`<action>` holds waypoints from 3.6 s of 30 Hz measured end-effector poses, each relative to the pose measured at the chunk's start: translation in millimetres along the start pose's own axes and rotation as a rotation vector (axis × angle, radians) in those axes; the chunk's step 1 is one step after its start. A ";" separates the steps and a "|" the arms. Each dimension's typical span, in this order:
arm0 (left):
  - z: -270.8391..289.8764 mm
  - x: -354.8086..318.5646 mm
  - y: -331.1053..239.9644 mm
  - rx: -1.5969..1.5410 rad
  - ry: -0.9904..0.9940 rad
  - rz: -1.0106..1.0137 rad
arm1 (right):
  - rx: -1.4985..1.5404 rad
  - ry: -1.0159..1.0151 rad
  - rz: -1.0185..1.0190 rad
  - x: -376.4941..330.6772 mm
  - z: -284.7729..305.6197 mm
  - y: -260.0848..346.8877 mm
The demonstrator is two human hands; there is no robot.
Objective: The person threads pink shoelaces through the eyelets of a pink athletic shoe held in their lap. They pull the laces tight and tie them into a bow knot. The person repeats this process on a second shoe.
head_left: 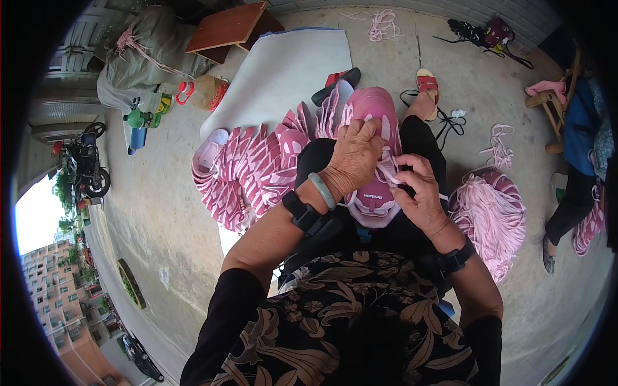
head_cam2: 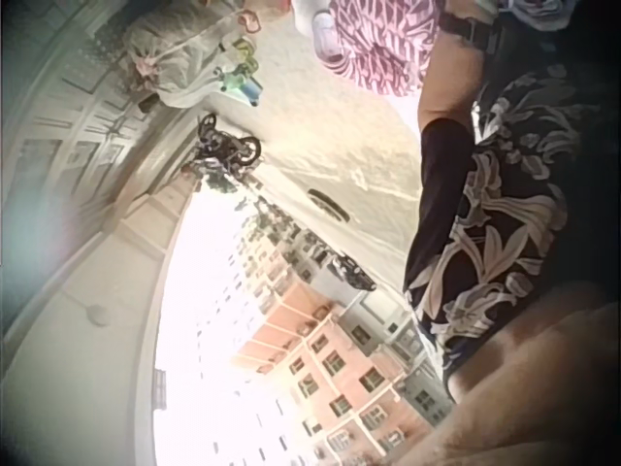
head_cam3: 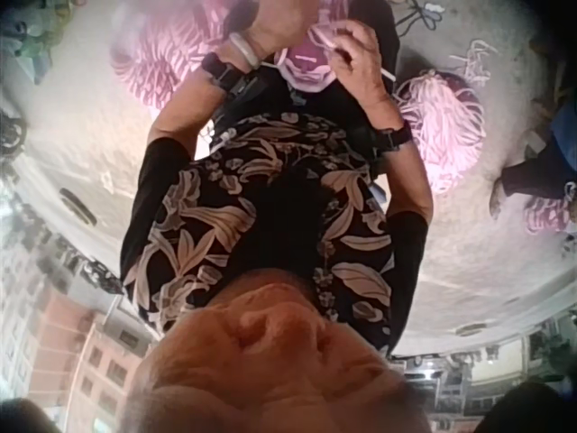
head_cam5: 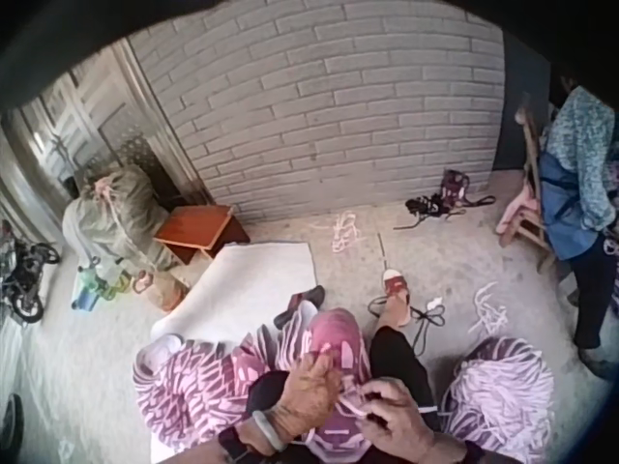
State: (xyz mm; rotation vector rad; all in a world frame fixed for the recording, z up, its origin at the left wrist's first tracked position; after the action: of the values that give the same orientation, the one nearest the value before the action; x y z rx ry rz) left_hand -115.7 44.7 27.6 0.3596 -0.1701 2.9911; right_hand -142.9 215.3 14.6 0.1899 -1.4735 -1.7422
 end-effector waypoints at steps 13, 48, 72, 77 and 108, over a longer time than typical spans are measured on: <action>28.3 4.5 9.9 -0.688 0.221 0.390 | 0.618 -0.015 -0.433 28.0 12.3 -49.0; 33.0 -42.6 12.6 -1.102 -0.021 0.621 | -0.188 -0.060 -0.132 -26.1 42.6 -1.3; -19.4 -46.6 34.0 -0.461 -0.013 0.426 | -0.310 -0.276 -0.247 -116.2 123.9 -11.9; -22.5 -46.4 21.3 -0.430 -0.105 0.500 | -0.286 -0.170 -0.473 -154.9 137.0 -29.6; 25.9 -67.0 27.1 -0.604 0.794 0.592 | 1.415 -0.336 -0.911 38.3 18.9 -32.6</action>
State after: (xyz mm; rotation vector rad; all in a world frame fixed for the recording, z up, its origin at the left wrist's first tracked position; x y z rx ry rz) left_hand -48.8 7.4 33.7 -1.0785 -1.1990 3.0864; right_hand -194.6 203.2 6.4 1.5226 -2.9300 -0.9168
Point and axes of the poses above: each hand's wrist, its own x-axis towards the middle knuckle, its own z-axis out of the back of the hand, y = z × x, the point moved 2 cm from there along x, towards the middle knuckle, and after that the axes turned 11 degrees about x, right-handed, at the moved point
